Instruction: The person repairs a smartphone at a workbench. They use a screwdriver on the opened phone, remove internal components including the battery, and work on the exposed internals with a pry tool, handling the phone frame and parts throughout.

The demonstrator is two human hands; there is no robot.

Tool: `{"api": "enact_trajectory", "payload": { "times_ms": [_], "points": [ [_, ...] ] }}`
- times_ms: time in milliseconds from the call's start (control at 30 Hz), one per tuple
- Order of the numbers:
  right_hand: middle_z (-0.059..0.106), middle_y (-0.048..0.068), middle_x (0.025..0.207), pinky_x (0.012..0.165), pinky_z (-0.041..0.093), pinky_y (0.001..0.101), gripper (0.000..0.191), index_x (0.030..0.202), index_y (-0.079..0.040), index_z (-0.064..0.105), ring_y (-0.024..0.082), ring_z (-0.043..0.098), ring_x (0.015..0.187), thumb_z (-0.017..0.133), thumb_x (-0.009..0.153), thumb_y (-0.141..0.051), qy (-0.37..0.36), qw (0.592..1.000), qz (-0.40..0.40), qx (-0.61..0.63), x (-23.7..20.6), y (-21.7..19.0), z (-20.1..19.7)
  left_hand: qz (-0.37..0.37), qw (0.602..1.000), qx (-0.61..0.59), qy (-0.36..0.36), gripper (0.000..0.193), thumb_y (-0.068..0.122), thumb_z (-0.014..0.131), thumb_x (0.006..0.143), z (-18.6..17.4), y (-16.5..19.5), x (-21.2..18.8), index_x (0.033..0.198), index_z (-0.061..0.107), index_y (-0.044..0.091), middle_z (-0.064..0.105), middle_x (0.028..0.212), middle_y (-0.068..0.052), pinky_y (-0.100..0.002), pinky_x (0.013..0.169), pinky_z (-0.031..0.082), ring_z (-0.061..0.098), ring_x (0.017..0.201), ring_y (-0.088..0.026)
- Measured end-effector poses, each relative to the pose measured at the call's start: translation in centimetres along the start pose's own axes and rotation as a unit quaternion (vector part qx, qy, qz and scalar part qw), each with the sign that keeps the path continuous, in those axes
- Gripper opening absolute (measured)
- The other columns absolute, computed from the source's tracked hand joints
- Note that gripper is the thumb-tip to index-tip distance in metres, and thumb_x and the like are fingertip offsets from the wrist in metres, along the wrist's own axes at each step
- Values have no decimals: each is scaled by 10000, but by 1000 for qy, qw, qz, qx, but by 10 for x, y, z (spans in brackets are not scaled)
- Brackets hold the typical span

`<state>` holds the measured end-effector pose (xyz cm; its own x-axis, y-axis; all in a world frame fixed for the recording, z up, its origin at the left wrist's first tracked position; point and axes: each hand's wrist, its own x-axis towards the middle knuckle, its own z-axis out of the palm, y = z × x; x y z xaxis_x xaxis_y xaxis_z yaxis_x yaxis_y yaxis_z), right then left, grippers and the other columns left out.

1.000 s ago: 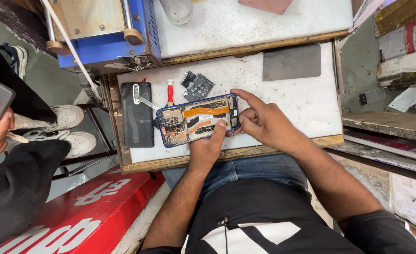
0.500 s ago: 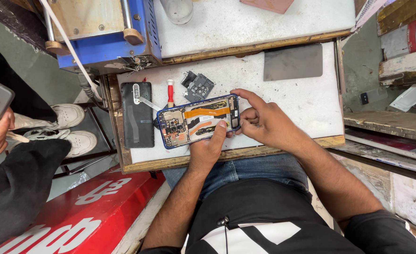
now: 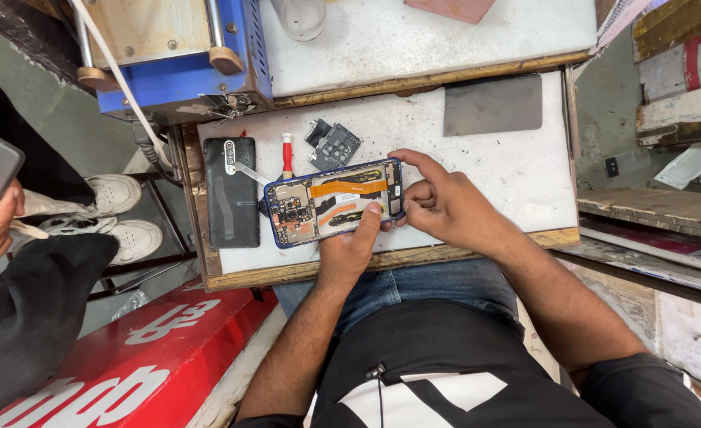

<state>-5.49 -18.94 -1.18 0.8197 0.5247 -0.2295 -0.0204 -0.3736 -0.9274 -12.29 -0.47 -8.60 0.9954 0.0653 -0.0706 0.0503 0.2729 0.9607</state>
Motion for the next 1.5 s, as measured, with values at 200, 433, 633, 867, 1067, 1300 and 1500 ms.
{"api": "enact_trajectory", "payload": {
  "times_ms": [200, 433, 633, 867, 1067, 1300, 1500],
  "points": [
    [761, 84, 764, 756, 666, 317, 635, 1572, -63, 340, 174, 781, 748, 521, 963, -44, -5, 998, 42, 43, 4, -1, 0, -1, 1000, -6, 7, 160, 76, 635, 1025, -1, -2, 2, 1116, 678, -49, 733, 960, -99, -271, 693, 604, 711, 796, -137],
    [770, 96, 862, 821, 641, 325, 708, 1571, -46, 281, 185, 789, 849, 545, 915, -8, -31, 999, 3, 45, 2, 1, -5, -10, 1000, -19, 7, 161, 62, 630, 1012, -1, -2, 2, 1120, 677, -48, 739, 976, -103, -270, 687, 607, 714, 795, -135],
    [761, 93, 729, 722, 658, 311, 583, 1529, -57, 367, 167, 791, 733, 535, 971, -59, 7, 999, 38, 20, 6, 4, 3, -15, 1000, -16, 10, 173, 59, 635, 1003, 1, 1, 2, 1130, 661, -55, 727, 992, -106, -275, 682, 616, 715, 791, -135],
    [765, 81, 839, 770, 622, 304, 691, 1579, -59, 334, 143, 747, 796, 580, 933, -46, -15, 999, -16, 26, 3, -1, -5, -8, 999, -43, 5, 150, 56, 616, 1014, 0, 0, 2, 1114, 664, -45, 722, 955, -94, -271, 679, 586, 690, 775, -131],
    [742, 98, 776, 777, 592, 299, 854, 1620, -88, 285, 157, 696, 744, 596, 830, 0, -31, 999, 18, -8, 1, -7, -8, 1, 1000, 15, -3, 122, 50, 629, 1014, -2, -3, 1, 1066, 679, -48, 730, 893, -99, -277, 679, 592, 710, 773, -146],
    [752, 56, 707, 644, 598, 296, 675, 1546, -66, 346, 143, 768, 682, 575, 910, -52, -30, 996, 23, -80, 6, -13, -9, -12, 1000, -9, -2, 170, 65, 641, 998, -1, -7, -1, 1118, 654, -55, 726, 987, -117, -269, 684, 623, 723, 796, -140],
    [754, 50, 693, 646, 597, 278, 608, 1530, -85, 400, 123, 772, 689, 542, 940, -64, -11, 996, 36, -75, 9, -11, -7, -17, 1000, -5, 5, 169, 63, 643, 1002, 0, -5, 0, 1120, 658, -57, 726, 981, -115, -267, 686, 612, 716, 791, -138]
  ]
}}
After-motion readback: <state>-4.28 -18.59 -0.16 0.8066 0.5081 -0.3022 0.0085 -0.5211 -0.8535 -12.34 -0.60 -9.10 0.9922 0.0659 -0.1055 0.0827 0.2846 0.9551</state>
